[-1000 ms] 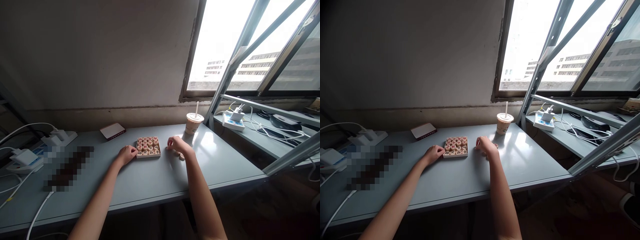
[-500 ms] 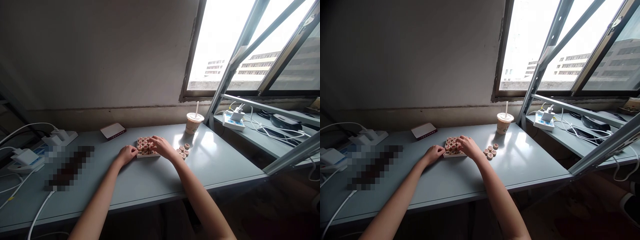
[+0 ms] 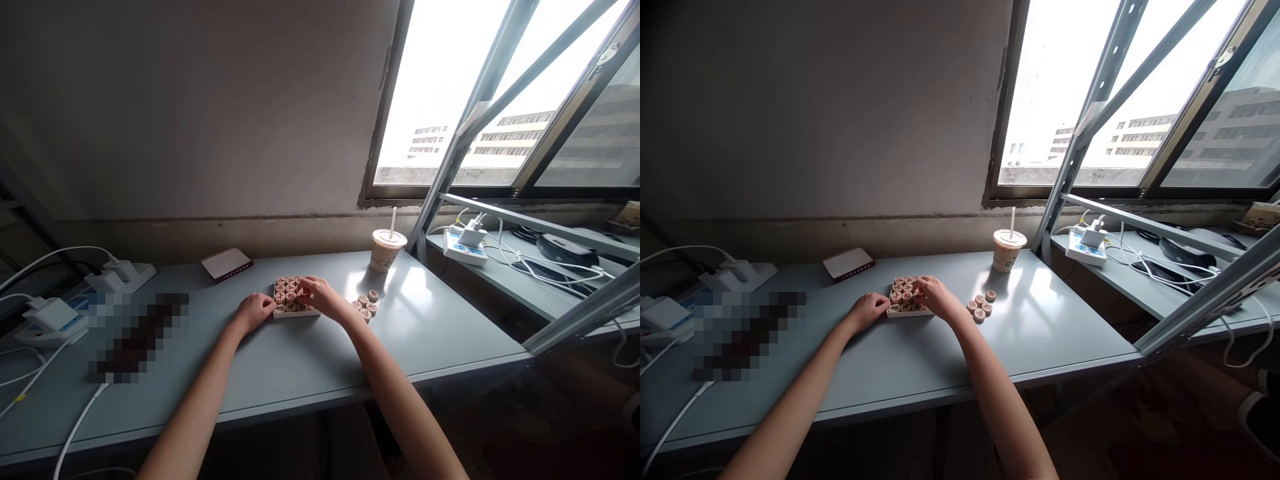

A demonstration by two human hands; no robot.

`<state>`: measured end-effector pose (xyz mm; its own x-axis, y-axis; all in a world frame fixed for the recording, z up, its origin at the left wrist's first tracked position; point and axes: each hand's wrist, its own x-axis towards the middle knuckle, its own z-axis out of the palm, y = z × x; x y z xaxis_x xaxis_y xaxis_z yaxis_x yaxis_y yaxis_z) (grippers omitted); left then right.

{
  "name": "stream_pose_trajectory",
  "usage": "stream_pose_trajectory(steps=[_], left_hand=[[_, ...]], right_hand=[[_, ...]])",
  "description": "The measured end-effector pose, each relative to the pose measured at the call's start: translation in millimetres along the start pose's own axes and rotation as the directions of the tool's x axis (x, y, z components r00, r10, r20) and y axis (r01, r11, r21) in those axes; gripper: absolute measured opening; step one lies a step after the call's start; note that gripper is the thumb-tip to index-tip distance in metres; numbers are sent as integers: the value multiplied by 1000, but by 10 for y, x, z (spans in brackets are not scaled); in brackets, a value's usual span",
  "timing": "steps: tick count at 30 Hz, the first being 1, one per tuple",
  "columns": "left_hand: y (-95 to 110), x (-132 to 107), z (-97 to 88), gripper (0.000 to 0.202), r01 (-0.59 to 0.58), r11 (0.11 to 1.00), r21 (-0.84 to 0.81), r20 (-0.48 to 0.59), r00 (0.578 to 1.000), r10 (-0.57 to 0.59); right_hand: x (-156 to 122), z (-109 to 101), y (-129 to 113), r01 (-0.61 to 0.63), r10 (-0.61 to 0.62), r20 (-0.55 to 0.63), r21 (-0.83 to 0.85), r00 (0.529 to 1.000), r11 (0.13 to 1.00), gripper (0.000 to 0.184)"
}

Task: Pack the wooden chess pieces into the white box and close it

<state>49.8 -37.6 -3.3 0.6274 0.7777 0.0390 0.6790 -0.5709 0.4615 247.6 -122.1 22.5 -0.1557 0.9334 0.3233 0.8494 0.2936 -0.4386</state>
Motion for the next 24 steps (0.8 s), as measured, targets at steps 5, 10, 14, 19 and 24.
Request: stream_pose_trajectory(steps=[5,10,14,19,24], left_hand=[[-5,0,6,30,-1,1000,-13,-1,1000,1],[-41,24,32,29,-9,1000,-1,-5,1000,9],[-42,25,32,30,-13,1000,3,-8,1000,13],[-23,15,16,31,11,1000,0,-8,1000,-11],[-14,10,10,30,-4,1000,13,-2,1000,4]], right_hand=[[-77,-249,162,-142,141,-22,-69,990,987,11],[-327,-579,404,-692,686,-164,-352,709,631,27],[-471,-672,518,-825,846,-149,-358,512,437,35],[-443,-606,524,-739,768,-64,-333,637,585,12],[-286,-504,374,-499,509,-12,-216,861,839,15]])
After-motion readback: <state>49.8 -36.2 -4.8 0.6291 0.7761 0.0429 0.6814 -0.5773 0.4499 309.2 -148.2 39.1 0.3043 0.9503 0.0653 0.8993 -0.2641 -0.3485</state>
